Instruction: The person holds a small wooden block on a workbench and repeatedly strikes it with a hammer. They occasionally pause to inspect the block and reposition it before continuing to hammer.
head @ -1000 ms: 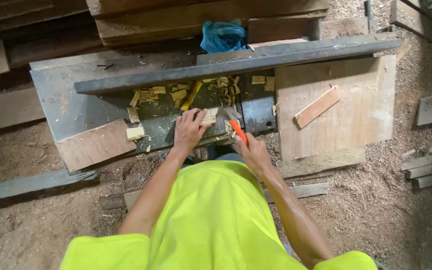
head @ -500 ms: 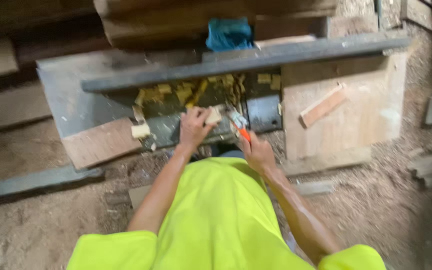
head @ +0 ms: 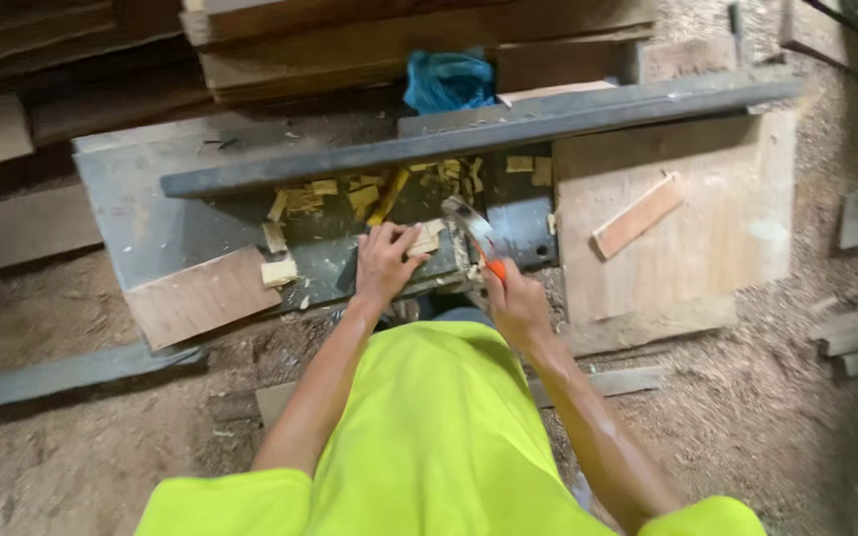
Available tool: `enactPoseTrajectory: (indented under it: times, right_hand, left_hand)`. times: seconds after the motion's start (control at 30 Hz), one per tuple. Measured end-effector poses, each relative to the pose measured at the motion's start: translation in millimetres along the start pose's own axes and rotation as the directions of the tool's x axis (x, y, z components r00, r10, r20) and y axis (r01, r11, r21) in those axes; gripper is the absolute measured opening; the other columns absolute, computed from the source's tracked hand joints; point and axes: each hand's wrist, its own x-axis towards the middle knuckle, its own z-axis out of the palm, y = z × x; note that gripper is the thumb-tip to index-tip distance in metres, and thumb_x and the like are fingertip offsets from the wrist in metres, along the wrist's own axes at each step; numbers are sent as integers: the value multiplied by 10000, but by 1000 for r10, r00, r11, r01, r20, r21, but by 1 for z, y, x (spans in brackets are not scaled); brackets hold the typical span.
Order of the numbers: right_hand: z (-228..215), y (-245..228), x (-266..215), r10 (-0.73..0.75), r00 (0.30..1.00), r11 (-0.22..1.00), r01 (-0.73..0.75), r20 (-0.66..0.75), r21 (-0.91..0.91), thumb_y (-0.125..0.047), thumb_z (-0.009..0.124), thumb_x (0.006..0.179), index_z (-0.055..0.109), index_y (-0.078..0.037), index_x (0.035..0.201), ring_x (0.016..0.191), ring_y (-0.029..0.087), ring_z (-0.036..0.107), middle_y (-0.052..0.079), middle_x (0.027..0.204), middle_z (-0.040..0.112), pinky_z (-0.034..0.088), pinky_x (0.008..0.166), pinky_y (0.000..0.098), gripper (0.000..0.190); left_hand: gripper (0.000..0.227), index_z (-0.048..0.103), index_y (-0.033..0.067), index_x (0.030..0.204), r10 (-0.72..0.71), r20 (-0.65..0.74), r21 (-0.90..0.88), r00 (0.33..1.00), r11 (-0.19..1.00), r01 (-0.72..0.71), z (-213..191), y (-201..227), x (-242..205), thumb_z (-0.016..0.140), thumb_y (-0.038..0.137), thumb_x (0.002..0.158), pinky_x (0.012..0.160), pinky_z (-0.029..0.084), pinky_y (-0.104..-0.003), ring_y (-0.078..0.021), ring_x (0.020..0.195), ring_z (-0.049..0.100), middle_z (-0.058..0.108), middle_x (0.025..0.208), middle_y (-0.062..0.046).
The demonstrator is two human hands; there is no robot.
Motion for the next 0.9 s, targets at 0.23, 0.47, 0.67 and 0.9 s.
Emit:
enactPoseTrajectory:
  times: [0.23, 0.47, 0.67, 0.9]
  right_hand:
    - [14, 8, 6, 220, 948, 954, -160, 228, -255, -394, 533, 1050, 657, -45, 1031, 565, 394, 660, 197, 635, 645, 498, 501, 498, 371]
    - [21, 10, 2, 40, 994, 993, -51, 100, 107, -359, 456, 1052, 640, -28, 996, 385, 250, 573, 104, 513, 600, 436, 341, 446, 383]
    - [21, -1, 23, 160, 975, 981, -141, 151, -134, -366, 468, 1091, 650, -35, 951, 415, 247, 579, 114, 524, 592, 457, 405, 441, 403]
    - [-22, -40, 18, -23, 1000, 995, 23, -9, 93, -384, 495, 1064, 642, -11, 1001, 399, 231, 582, 118, 518, 583, 432, 384, 435, 407]
  left_hand:
    - [579, 740, 145, 1263, 16, 21, 30, 1000, 999, -16, 0, 1, -2, 881, 360, 745, 824, 386, -411, -257, 991, 552, 616, 1024, -61]
    - [565, 732, 144, 1282, 1, 47, 30, 999, 1000, -2, 1, -7, -2, 869, 360, 778, 843, 384, -381, -229, 996, 546, 625, 1055, -42]
    - [526, 746, 137, 1215, -23, 85, 64, 996, 998, 18, 6, -3, -4, 879, 380, 768, 808, 378, -395, -234, 950, 543, 621, 1013, -58]
    - [514, 760, 140, 1215, 10, 29, 49, 1000, 999, -11, 0, 0, -5, 875, 349, 760, 845, 369, -406, -245, 1000, 547, 616, 1024, -23]
